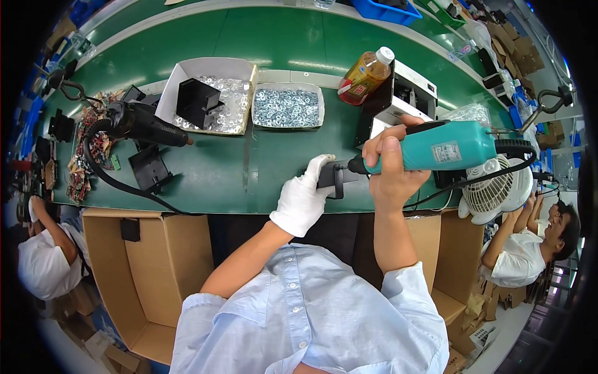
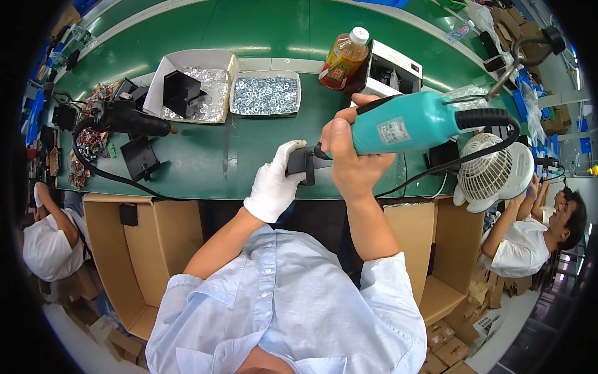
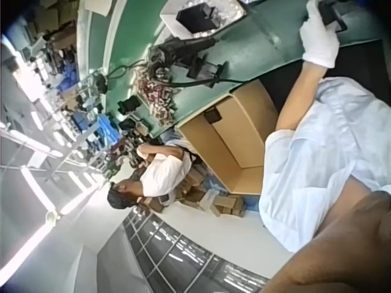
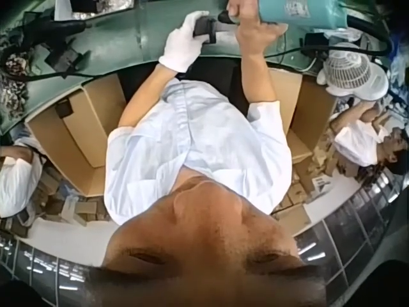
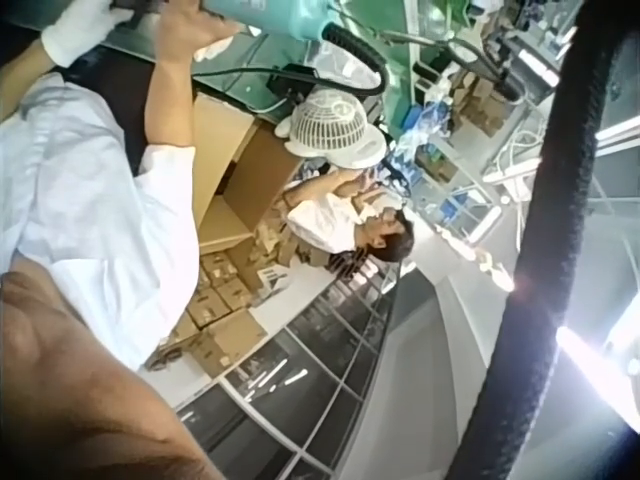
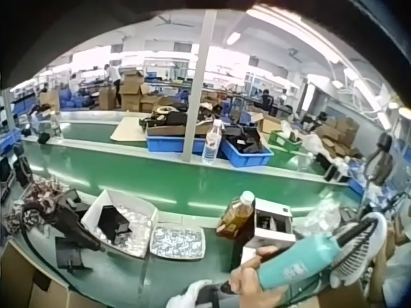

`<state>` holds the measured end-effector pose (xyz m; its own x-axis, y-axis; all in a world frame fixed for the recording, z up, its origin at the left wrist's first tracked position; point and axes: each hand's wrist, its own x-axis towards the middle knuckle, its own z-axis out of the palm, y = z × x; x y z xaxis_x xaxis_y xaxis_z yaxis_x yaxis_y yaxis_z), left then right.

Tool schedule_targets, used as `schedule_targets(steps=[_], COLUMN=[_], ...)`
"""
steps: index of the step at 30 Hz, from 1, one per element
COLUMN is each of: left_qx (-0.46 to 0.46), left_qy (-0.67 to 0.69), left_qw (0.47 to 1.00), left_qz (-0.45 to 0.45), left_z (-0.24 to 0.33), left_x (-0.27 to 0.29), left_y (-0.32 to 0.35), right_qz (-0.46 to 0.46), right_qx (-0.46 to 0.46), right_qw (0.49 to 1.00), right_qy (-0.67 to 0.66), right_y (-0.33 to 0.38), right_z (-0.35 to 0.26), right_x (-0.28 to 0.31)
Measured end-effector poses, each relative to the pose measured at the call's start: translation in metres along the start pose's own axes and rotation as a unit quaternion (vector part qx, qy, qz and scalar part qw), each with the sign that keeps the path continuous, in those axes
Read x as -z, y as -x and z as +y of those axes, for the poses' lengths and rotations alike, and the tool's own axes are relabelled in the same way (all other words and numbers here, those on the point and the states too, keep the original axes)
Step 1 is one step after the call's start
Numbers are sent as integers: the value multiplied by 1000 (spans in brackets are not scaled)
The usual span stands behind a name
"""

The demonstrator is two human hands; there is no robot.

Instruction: Assembling small plastic housings and components using an electric screwdriver.

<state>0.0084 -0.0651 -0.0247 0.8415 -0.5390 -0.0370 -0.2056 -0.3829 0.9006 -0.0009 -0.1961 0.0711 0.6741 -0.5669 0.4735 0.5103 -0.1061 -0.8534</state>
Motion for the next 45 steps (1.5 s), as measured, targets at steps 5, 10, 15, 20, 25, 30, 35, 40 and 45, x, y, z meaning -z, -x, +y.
schedule_targets(steps=[5,10,15,20,25,30,35,40,45], left_qx=[-29,-40,-3,-9,4,-5,-46,50,31], left_qy=[6,20,9,13,9,0,17,104,234], left_qw=[999,998,1000,1000,1000,1000,998,992,968], left_qz=[21,34,9,12,-2,14,27,-43,87], left_z=[1,0,1,2,4,8,4,3,-5], left_x=[0,-1,1,0,-1,3,3,9,19], left_y=[1,1,1,2,-1,-2,3,5,20], right_qz=[8,1,4,-17,-21,-37,113,192,236], right_qx=[-1,-5,-36,-38,-68,-20,-62,-31,-15], right_qw=[1000,1000,998,999,997,998,991,957,910], right_qy=[-5,9,-42,33,-9,53,-27,216,342], right_y=[0,1,5,12,8,9,23,30,33], right_z=[-2,1,2,13,7,18,2,3,3], right_x=[-2,-2,-6,4,-1,3,17,79,107])
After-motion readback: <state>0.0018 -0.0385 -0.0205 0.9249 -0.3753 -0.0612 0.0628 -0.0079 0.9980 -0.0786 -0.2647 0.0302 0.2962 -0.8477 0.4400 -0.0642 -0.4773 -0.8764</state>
